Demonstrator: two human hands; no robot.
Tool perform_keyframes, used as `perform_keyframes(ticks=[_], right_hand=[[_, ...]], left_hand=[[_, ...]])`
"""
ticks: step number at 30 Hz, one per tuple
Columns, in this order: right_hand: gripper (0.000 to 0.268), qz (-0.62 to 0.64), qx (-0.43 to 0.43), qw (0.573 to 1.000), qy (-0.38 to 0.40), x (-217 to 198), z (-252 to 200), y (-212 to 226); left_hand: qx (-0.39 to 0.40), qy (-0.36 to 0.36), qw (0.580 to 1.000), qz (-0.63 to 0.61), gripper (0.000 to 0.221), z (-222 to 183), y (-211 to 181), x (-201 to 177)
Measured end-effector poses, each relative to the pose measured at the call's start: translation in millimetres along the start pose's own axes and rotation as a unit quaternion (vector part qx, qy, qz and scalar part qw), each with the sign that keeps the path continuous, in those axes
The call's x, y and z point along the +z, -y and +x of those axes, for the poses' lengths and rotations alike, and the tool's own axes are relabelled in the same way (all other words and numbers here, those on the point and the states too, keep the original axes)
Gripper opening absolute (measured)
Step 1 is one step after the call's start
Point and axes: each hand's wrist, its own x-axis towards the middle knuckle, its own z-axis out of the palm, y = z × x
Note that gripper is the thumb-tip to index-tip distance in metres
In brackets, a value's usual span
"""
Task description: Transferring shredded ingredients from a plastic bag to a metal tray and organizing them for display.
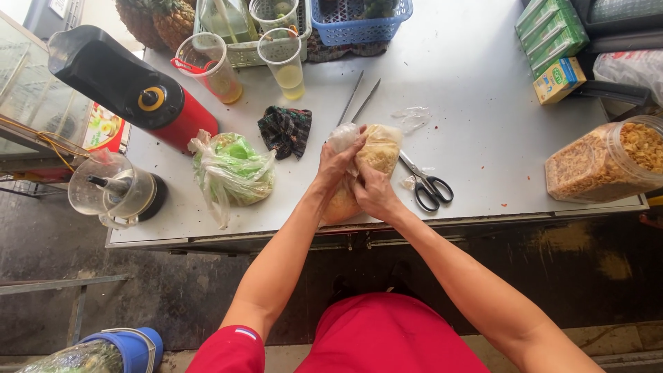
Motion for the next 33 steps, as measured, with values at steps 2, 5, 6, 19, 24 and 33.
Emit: perform_keyframes(ticks=[2, 5, 6, 19, 24, 33], right_hand=[[0.041, -0.014, -0.086, 0.996, 0.009, -8.9, -2.5, 10.5], [0.052, 0.058, 0.147, 0.981, 0.116, -30.7, -5.4, 17.3], [0.039, 0.012, 0.133, 0.986, 0.104, -40.8, -5.7, 12.0], [0.03, -0.201, 0.054, 0.978, -0.019, -76.2, -6.9, 47.4], [0.04, -0.089, 0.165, 0.982, 0.037, -82.5, 18.6, 64.0], [0.073, -0.15, 0.065, 0.979, 0.122, -69.2, 54.1, 51.9]], left_hand=[[0.0, -0.015, 1.0, -0.014, 0.064, 5.1, 1.8, -4.5], [0.018, -0.018, 0.998, -0.049, 0.042, 9.9, 5.6, -11.5], [0.019, -0.039, 0.997, -0.067, 0.037, 12.6, 8.3, -14.0], [0.192, -0.103, 0.942, 0.255, 0.01, 15.0, 25.4, -1.8], [0.245, -0.09, 0.917, 0.303, 0.014, 14.3, 30.5, 4.4], [0.252, 0.013, 0.901, 0.352, 0.023, 14.7, 36.0, 7.6]])
